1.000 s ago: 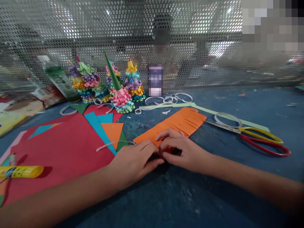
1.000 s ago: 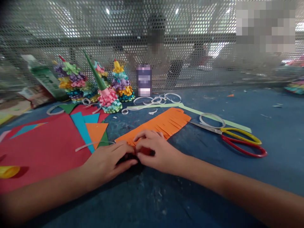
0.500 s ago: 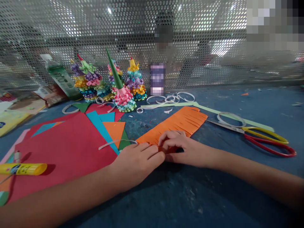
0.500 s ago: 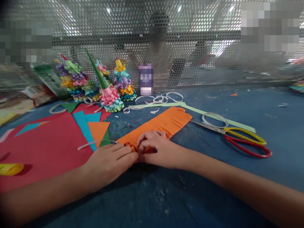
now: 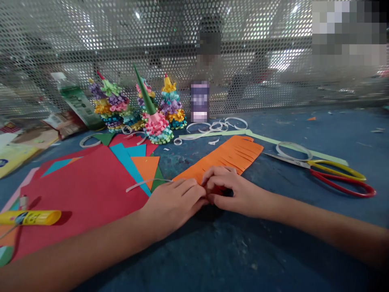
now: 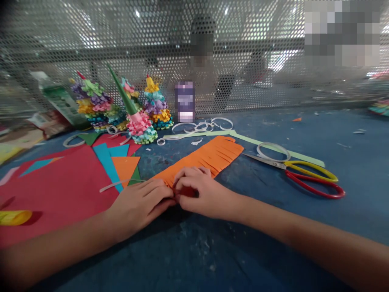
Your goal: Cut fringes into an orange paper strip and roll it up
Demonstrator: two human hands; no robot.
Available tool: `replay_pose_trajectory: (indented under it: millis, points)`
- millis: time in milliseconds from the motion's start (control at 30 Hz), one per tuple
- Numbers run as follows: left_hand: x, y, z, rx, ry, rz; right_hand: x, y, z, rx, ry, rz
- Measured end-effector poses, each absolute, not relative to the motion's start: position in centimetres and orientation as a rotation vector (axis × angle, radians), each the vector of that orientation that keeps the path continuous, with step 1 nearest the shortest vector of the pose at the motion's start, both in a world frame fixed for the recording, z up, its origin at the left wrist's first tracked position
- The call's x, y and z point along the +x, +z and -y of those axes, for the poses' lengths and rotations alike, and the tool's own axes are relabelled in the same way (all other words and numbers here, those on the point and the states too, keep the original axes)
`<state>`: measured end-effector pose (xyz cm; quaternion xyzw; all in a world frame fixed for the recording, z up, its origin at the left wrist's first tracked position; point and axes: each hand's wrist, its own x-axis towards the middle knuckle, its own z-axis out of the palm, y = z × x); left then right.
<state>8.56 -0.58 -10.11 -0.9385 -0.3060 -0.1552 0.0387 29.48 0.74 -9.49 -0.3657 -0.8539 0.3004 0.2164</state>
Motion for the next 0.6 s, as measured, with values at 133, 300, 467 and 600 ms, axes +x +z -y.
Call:
replay_pose_trajectory:
  millis: [133, 300, 467, 600]
  points:
    - [8.4, -9.9, 0.8, -2.844, -0.43, 0.773, 29.7, -9.2, -1.2, -0.942, 0.965, 2.386]
    - [8.2, -9.5, 0.9, -2.778, -0.335, 0.66, 29.8, -9.4, -1.2, -0.916, 0.918, 2.416]
    - [8.4, -9.8, 0.6, -2.874, -0.413, 0.875, 29.8, -10.0, -0.3, -0.898, 0.528, 2.372]
    - [8.3, -9.9, 0.5, -3.046, -0.486, 0.991, 29.9, -10.2, 0.3, -0.743, 0.155, 2.415]
